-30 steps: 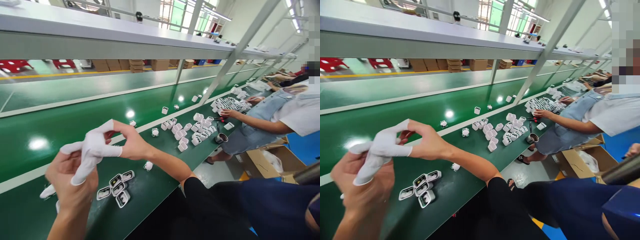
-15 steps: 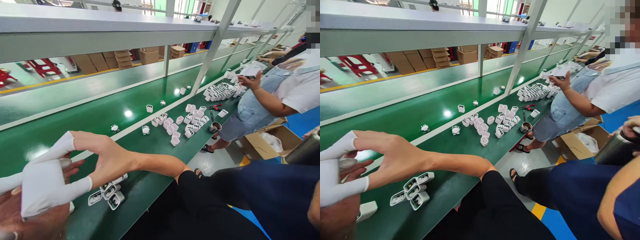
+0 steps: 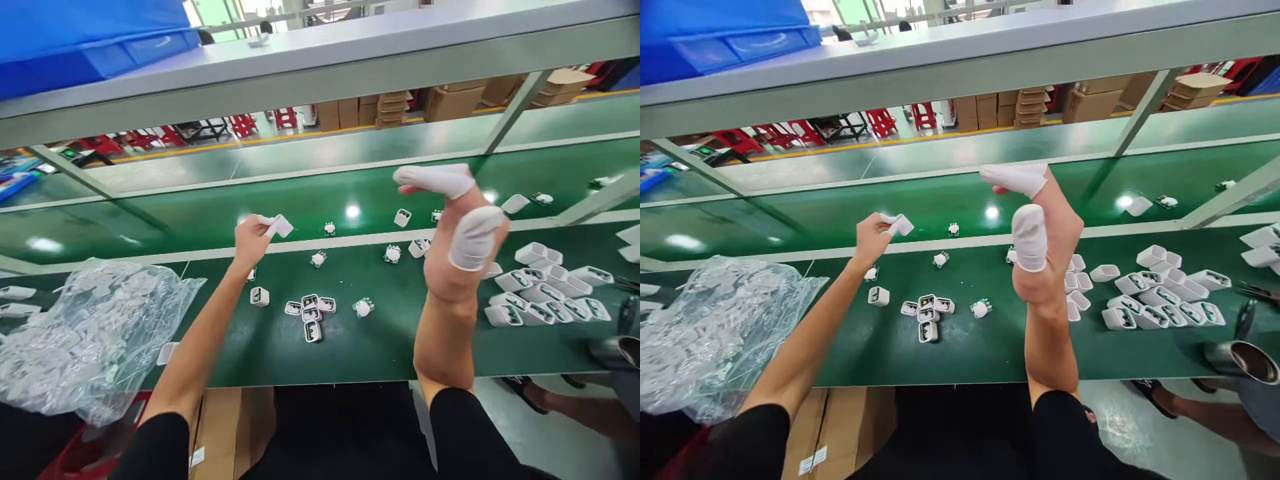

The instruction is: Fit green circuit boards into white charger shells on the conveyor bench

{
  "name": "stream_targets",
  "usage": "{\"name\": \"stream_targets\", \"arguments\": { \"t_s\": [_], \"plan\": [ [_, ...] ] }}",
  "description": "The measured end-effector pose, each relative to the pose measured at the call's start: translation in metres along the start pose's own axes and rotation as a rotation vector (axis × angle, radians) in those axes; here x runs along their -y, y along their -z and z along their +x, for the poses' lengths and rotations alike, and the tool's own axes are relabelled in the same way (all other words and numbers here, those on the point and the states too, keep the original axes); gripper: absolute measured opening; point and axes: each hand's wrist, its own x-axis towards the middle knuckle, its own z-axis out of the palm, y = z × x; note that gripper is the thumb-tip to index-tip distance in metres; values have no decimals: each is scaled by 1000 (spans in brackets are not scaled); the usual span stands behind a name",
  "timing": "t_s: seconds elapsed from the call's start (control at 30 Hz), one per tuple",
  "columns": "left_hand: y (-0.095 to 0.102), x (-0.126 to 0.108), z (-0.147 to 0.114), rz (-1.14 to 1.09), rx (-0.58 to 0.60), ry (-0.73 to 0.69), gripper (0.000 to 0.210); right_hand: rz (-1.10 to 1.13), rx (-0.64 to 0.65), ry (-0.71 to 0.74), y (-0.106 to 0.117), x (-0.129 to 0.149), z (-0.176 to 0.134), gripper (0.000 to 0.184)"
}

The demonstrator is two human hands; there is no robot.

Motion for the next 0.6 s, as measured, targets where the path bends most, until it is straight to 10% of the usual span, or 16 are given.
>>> {"name": "stream_targets", "arguments": {
  "t_s": [0.23,0.47,0.6],
  "plan": [
    [-40,49,34,380,167,164,18,-110,95,11,4,-2,-3,57],
    [-45,36,28,612,10,16,57,-108,241,-19,0,11,-3,50],
    [-77,25,23,648,252,-72,43,-118,317,-78,-8,17,-2,43]
  ]
}}
